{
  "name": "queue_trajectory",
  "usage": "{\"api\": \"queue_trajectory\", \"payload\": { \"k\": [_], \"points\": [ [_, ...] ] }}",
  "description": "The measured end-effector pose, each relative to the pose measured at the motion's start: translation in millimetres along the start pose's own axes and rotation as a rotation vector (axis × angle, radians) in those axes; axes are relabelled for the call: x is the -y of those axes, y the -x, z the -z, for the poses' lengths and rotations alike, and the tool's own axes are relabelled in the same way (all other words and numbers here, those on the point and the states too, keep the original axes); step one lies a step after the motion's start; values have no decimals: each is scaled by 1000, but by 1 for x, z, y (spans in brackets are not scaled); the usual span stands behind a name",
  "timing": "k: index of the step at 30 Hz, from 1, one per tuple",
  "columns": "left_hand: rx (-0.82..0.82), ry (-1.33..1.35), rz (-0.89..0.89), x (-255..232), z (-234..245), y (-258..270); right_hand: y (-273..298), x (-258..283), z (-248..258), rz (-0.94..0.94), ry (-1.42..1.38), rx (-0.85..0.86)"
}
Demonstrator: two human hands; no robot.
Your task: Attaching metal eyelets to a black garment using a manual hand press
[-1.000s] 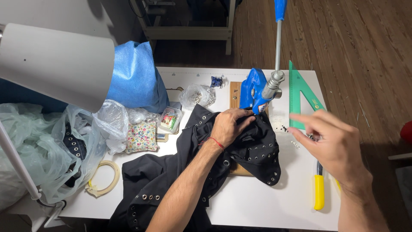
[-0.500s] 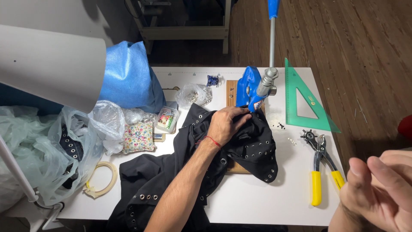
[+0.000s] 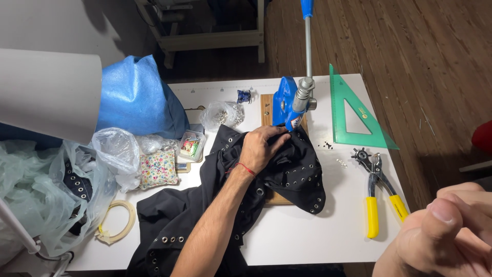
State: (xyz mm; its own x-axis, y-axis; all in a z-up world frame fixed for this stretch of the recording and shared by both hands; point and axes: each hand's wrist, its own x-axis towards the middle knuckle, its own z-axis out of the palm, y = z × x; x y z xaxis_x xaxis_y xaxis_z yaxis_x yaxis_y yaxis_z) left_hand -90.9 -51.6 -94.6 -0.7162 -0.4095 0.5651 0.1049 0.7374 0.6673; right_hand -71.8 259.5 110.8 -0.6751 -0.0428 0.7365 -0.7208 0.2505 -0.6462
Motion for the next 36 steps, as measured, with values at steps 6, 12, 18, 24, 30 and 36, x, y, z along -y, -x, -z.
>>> {"api": "queue_trajectory", "payload": {
  "k": [6,12,18,24,30,36],
  "points": [
    [6,-3,9,2,0,0,-60,-123,36,848,-67,285],
    [12,8,20,0,1,-2,-53,-87,11,205,56,389],
    [9,5,8,0,2,0,-60,-121,-41,-37,-88,800],
    [-11,-13,-53,3,-2,3,-50,-172,-44,-109,651,953],
    [-30,-73,-96,-3,0,1,-31,-201,-50,-151,670,1082],
    [-15,-52,-13,0,0,1,-1,-229,-44,82,814,1169]
  ]
}}
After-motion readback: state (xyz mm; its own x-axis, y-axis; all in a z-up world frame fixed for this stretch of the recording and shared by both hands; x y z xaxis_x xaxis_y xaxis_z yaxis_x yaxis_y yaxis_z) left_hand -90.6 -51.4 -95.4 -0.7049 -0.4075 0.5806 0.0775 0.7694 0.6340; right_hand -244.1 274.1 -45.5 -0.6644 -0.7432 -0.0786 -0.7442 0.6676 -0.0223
